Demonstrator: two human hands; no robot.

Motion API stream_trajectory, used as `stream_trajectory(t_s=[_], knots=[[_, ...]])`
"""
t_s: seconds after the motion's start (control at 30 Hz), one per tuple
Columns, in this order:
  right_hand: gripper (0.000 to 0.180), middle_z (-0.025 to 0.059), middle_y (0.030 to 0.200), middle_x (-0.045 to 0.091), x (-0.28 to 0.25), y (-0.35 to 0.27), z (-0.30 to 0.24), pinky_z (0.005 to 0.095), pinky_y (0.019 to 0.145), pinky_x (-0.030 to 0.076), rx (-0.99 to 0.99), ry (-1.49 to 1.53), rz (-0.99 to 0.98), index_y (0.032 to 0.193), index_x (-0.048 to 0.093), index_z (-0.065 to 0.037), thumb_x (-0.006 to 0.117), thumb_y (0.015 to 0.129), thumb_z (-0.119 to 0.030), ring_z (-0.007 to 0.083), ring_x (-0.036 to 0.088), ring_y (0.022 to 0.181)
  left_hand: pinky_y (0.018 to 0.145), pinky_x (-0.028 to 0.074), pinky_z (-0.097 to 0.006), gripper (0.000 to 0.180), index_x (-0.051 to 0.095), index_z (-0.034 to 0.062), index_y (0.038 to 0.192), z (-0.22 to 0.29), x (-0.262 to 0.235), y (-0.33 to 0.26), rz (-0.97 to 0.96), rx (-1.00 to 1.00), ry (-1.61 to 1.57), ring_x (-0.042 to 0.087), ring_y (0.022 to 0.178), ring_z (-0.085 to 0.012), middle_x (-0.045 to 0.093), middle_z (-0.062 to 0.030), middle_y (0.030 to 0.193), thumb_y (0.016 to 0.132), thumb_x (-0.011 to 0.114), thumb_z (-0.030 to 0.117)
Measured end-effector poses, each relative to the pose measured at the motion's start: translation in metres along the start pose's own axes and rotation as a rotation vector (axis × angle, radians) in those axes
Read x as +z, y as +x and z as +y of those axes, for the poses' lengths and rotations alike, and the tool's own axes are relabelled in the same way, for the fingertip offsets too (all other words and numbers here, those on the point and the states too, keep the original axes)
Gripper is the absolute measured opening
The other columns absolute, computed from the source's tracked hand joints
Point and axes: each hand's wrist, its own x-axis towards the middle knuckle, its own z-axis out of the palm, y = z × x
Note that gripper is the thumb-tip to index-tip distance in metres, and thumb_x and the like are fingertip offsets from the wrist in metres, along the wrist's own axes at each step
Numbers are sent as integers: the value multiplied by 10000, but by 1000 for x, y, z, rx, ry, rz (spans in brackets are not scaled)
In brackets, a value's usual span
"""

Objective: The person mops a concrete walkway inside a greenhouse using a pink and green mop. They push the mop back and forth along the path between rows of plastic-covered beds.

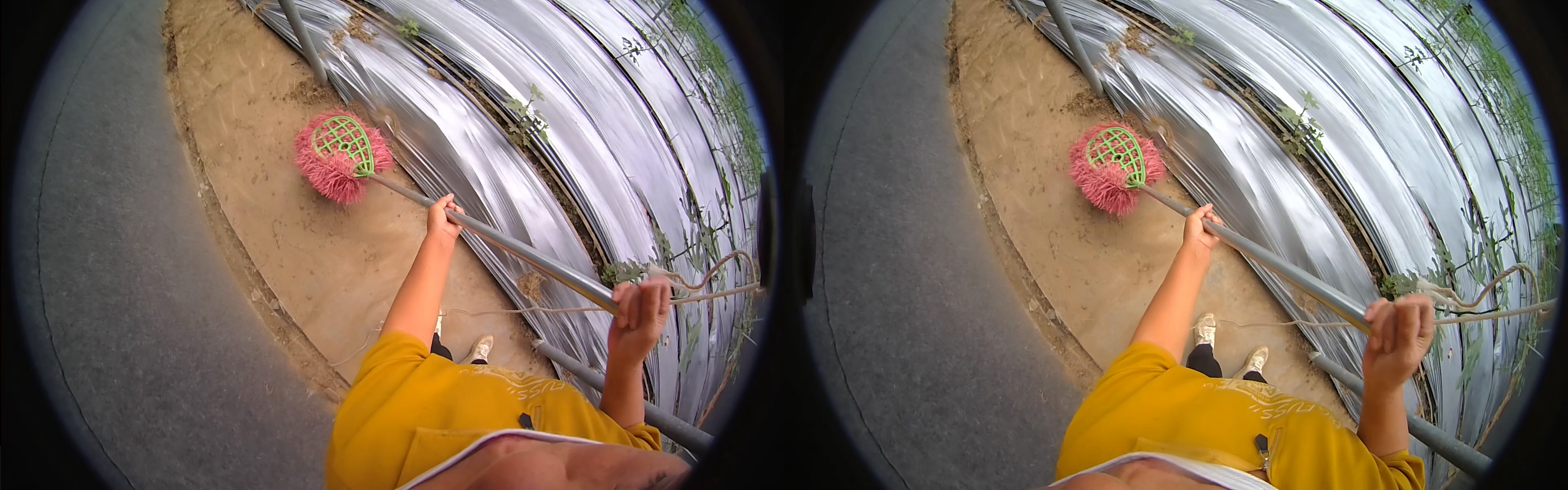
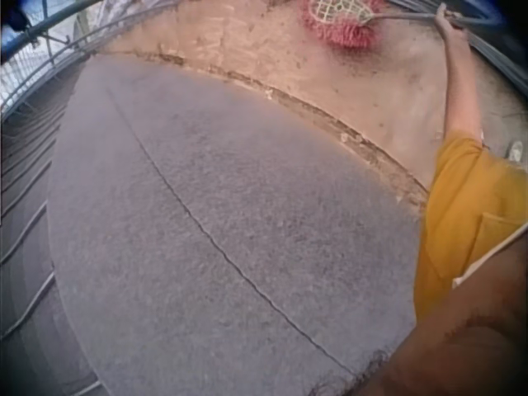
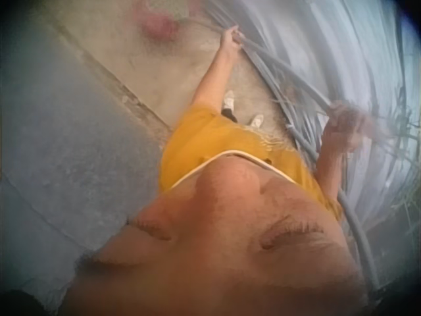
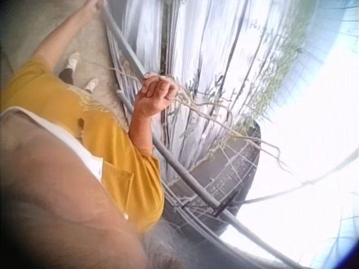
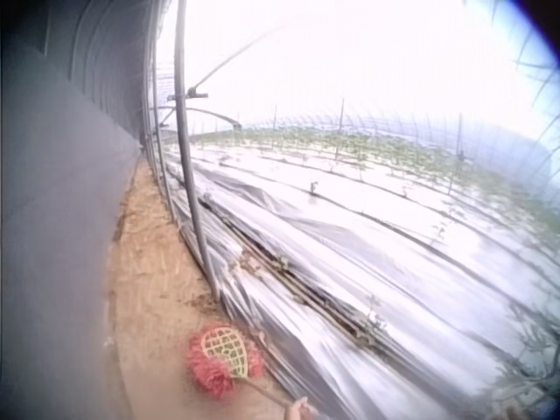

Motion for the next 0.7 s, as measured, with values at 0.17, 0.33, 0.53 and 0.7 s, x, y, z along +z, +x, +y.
stream_trajectory(t_s=[0.17, 0.33, 0.53, 0.7], knots=[[181, -40, 450, 272, 11, 6, 47, 271, 540, 381, 235, 120, 159, 776, 499, -59, 486, 881, -207, 71, 280, 388, 427, 349, -236, 195, 413, 86, 631, 22, -43, -6, 235, 51, 3, 377, 427, -125, 405, -6, 509, 722, 540, -31], [204, -55, 451, 244, -37, 22, -11, 233, 524, 360, 187, 147, 208, 793, 480, -61, 424, 912, -217, 42, 257, 384, 426, 364, -237, 205, 384, 80, 625, -11, -11, -57, 313, 120, -83, 360, 427, -123, 389, -18, 518, 724, 522, -35], [193, -57, 443, 239, -27, -6, -40, 232, 518, 357, 8, 42, 65, 787, 482, -61, 422, 910, -197, 39, 249, 370, 452, 401, -280, 182, 405, 64, 668, -38, 0, -45, -3, -54, -110, 395, 472, -157, 408, -36, 570, 718, 563, -10], [194, -54, 452, 239, -26, -3, 20, 239, 515, 358, 240, 53, 273, 781, 513, -59, 457, 897, -204, 60, 253, 380, 463, 400, -289, 179, 419, 72, 684, -25, -57, -30, 286, 57, -8, 403, 491, -162, 405, -27, 584, 698, 574, -17]])
